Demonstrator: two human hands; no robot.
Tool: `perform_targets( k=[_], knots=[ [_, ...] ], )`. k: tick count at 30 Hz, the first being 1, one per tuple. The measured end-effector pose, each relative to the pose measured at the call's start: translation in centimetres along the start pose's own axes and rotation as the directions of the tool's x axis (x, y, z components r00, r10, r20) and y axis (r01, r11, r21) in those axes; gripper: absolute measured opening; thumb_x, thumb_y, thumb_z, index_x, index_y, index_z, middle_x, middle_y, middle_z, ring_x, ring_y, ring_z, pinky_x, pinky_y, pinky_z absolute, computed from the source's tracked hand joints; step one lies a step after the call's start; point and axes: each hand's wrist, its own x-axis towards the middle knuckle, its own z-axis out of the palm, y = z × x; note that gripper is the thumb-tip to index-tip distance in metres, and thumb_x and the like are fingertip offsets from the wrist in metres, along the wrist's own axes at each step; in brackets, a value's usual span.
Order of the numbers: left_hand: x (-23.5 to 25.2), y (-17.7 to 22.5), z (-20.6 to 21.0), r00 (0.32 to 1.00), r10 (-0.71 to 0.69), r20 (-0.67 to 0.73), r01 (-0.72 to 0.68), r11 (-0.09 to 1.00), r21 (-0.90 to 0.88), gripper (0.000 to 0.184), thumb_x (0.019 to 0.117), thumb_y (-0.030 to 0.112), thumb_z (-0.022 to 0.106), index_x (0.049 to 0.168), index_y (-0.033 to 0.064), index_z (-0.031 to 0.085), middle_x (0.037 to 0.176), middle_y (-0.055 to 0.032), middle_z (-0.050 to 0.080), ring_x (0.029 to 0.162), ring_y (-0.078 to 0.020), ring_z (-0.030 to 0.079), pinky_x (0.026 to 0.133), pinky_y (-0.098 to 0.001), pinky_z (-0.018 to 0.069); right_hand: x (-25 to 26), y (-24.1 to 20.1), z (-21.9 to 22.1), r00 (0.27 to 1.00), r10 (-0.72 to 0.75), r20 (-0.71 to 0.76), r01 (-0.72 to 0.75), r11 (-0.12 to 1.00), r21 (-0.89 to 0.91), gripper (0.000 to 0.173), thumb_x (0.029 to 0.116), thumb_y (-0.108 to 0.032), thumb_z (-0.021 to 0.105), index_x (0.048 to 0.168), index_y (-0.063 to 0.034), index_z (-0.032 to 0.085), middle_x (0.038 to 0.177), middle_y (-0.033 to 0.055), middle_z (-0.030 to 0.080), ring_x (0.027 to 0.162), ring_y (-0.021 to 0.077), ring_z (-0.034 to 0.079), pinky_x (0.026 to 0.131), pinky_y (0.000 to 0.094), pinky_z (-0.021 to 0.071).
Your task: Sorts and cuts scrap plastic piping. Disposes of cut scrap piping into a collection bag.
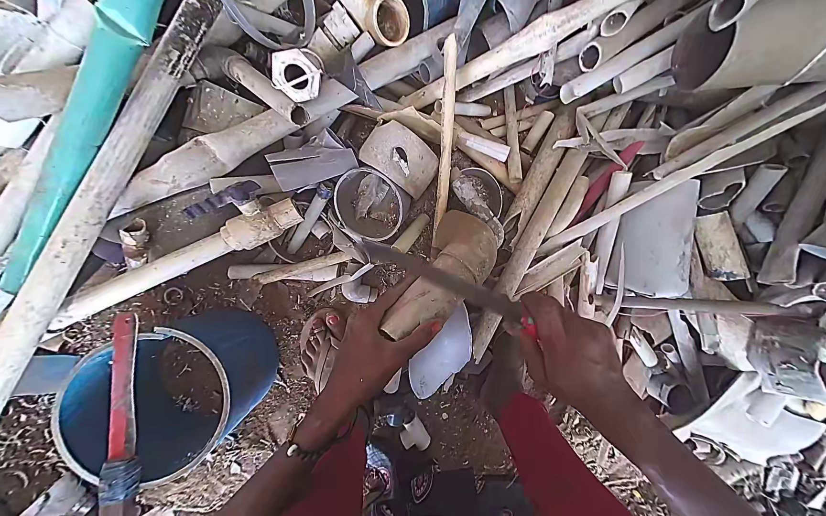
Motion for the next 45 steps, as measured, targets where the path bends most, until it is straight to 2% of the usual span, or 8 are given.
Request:
perform_targets(
  k=[4,20,23,29,32,36,41,45],
  knots=[
    [0.3,0.5,0.1,0.999,0.046,-0.009,-0.045,0.994,0.095,0.076,0.0821,0.067,0.069,0.146,0.0274,0.057,0.118,0.0021,0.072,0.099,-0.0047,0.069,0.086,-0.0313,0.0585,1.5,0.7,1.2,0.918,0.231,0.324,-0.226,0.973,-0.053,0.048,0.1082,-0.042,0.041,0.115,0.001,0.06,0.069,0.0171,0.063,0.063,0.041,0.069,0.053,0.0519,0.0523],
    [-0.3,-0.4,0.3,0.999,0.043,-0.029,-0.038,0.987,0.158,0.081,0.0802,0.069,0.069,0.141,0.0162,0.061,0.112,0.0007,0.073,0.096,-0.0023,0.068,0.086,-0.028,0.0564,0.4,-0.4,1.9,0.996,0.08,0.044,-0.078,0.996,-0.04,0.029,0.1025,-0.022,0.048,0.1,0.0024,0.063,0.069,0.0174,0.063,0.055,0.035,0.065,0.045,0.0444,0.0496],
    [-0.2,-0.7,0.2,1.0,0.031,-0.001,-0.031,0.987,0.158,0.081,0.0812,0.068,0.069,0.147,0.023,0.056,0.122,0.0004,0.071,0.104,-0.0045,0.067,0.092,-0.0308,0.0556,3.3,2.8,1.5,0.662,0.5,0.558,-0.466,0.858,-0.216,0.044,0.1117,-0.038,0.039,0.136,-0.0018,0.048,0.097,0.0257,0.068,0.096,0.0476,0.069,0.079,0.0595,0.0531],
    [-0.2,-0.7,0.2,0.999,0.033,-0.027,-0.028,0.985,0.173,0.081,0.0804,0.07,0.067,0.146,0.0235,0.058,0.115,0.0013,0.073,0.096,-0.0034,0.069,0.084,-0.0294,0.0579,-0.3,0.9,1.3,0.991,0.124,0.046,-0.124,0.992,0.003,0.036,0.1047,-0.029,0.046,0.102,0.002,0.063,0.068,0.0144,0.064,0.054,0.0313,0.065,0.044,0.0419,0.0495],
    [-0.2,-1.0,0.2,1.0,0.011,-0.007,-0.01,0.987,0.162,0.081,0.0807,0.069,0.068,0.147,0.0232,0.057,0.116,-0.0004,0.072,0.095,-0.0061,0.07,0.082,-0.0322,0.0603,2.1,2.0,1.4,0.629,0.505,0.59,-0.478,0.851,-0.218,0.041,0.112,-0.034,0.038,0.133,0.0004,0.048,0.099,0.0258,0.068,0.097,0.0473,0.069,0.08,0.0588,0.0531],
    [-0.3,-1.1,0.3,1.0,0.019,-0.018,-0.016,0.983,0.182,0.082,0.0804,0.071,0.067,0.147,0.024,0.057,0.118,0.0008,0.072,0.099,-0.0053,0.069,0.086,-0.0326,0.0575,-1.0,1.3,1.3,0.966,0.25,0.064,-0.252,0.968,0.02,0.038,0.1051,-0.032,0.049,0.105,0.0036,0.062,0.066,0.0153,0.063,0.054,0.0341,0.067,0.046,0.0463,0.0514],
    [-0.4,-1.1,0.5,1.0,0.005,-0.009,-0.003,0.988,0.155,0.083,0.0804,0.069,0.068,0.147,0.0213,0.056,0.116,-0.0017,0.072,0.095,-0.0071,0.071,0.081,-0.0324,0.0604,1.2,2.0,1.4,0.621,0.493,0.609,-0.491,0.85,-0.188,0.042,0.1113,-0.037,0.04,0.132,-0.0015,0.05,0.095,0.0247,0.069,0.095,0.0476,0.069,0.078,0.0589,0.0534],
    [-0.3,-1.0,0.4,0.999,0.043,-0.012,-0.04,0.984,0.175,0.084,0.0812,0.069,0.069,0.148,0.0195,0.055,0.122,0.0003,0.071,0.1,-0.0038,0.069,0.087,-0.029,0.0577,-1.4,0.0,0.8,0.957,0.231,0.175,-0.233,0.972,-0.01,0.039,0.1039,-0.035,0.05,0.107,0.0014,0.065,0.067,0.0166,0.064,0.054,0.0372,0.066,0.044,0.0485,0.051]
  ],
)
